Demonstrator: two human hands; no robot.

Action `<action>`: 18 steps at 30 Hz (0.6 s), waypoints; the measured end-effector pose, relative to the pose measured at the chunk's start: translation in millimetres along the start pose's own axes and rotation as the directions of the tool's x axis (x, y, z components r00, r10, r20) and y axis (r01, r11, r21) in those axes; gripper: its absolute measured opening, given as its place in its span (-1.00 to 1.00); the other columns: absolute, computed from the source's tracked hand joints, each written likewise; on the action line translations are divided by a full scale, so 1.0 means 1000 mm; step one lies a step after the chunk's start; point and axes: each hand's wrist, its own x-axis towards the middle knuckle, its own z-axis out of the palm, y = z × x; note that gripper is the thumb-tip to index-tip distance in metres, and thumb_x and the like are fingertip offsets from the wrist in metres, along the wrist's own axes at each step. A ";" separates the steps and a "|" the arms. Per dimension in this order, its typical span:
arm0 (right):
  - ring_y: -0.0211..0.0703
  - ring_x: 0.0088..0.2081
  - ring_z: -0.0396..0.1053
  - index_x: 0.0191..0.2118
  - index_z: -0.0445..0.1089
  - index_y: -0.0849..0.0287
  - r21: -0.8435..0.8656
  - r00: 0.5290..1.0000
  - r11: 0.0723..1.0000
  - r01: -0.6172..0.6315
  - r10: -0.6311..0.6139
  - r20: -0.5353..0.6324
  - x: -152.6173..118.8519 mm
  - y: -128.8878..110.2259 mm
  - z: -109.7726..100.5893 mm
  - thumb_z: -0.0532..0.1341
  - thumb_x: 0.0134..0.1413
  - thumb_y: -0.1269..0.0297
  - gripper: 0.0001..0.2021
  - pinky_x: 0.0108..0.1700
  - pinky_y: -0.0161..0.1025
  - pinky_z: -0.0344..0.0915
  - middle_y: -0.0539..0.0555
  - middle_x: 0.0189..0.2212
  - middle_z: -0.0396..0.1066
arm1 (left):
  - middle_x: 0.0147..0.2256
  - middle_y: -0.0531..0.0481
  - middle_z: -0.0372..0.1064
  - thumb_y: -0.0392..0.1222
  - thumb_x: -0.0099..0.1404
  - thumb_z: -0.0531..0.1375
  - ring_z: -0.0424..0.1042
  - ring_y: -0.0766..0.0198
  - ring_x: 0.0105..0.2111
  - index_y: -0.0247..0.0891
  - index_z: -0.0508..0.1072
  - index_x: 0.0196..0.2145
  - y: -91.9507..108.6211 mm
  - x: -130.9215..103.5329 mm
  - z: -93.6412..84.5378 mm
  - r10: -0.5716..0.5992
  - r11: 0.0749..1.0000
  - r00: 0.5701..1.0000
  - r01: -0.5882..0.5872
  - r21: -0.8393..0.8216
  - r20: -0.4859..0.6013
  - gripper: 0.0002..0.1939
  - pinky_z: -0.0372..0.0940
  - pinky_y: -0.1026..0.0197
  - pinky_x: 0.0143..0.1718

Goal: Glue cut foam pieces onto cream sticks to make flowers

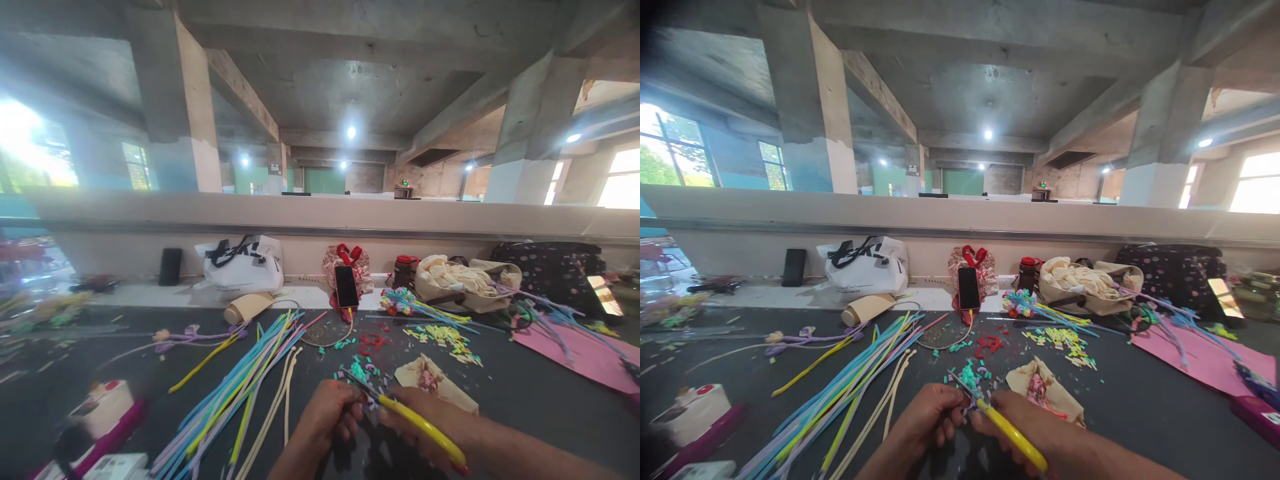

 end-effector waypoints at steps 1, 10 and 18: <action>-0.49 -0.75 0.03 -0.35 0.22 0.15 0.007 1.000 1.000 0.008 -0.008 -0.007 0.000 0.001 0.000 0.08 -0.05 -0.02 -0.69 -0.76 -0.51 -0.05 -0.14 -0.64 0.11 | -0.77 0.10 0.22 -0.17 -0.11 0.08 0.10 0.49 -0.84 -0.37 0.40 -0.59 0.000 0.000 0.000 0.008 1.000 1.000 -0.008 0.004 0.002 -0.80 -0.18 0.43 -0.82; -0.47 -0.78 -0.01 -0.41 0.24 0.17 0.123 0.989 0.992 -0.024 0.041 -0.139 0.000 0.005 -0.001 0.10 -0.04 0.10 -0.78 -0.74 -0.52 -0.12 -0.18 -0.77 0.05 | -0.77 0.15 0.18 -0.07 -0.09 0.12 0.02 0.53 -0.83 -0.36 0.41 -0.53 0.002 -0.002 -0.002 0.049 0.999 0.999 -0.049 0.002 0.016 -0.73 -0.18 0.44 -0.81; -0.50 -0.76 0.02 -0.30 0.20 0.14 -0.149 0.993 0.986 0.069 -0.082 -0.083 -0.020 0.005 -0.005 0.14 -0.10 -0.01 -0.67 -0.76 -0.52 -0.08 -0.16 -0.66 0.14 | -0.75 0.13 0.22 -0.08 -0.10 0.16 0.07 0.51 -0.82 -0.36 0.40 -0.53 0.006 -0.004 -0.003 0.065 0.998 0.997 -0.066 0.023 0.033 -0.75 -0.09 0.42 -0.80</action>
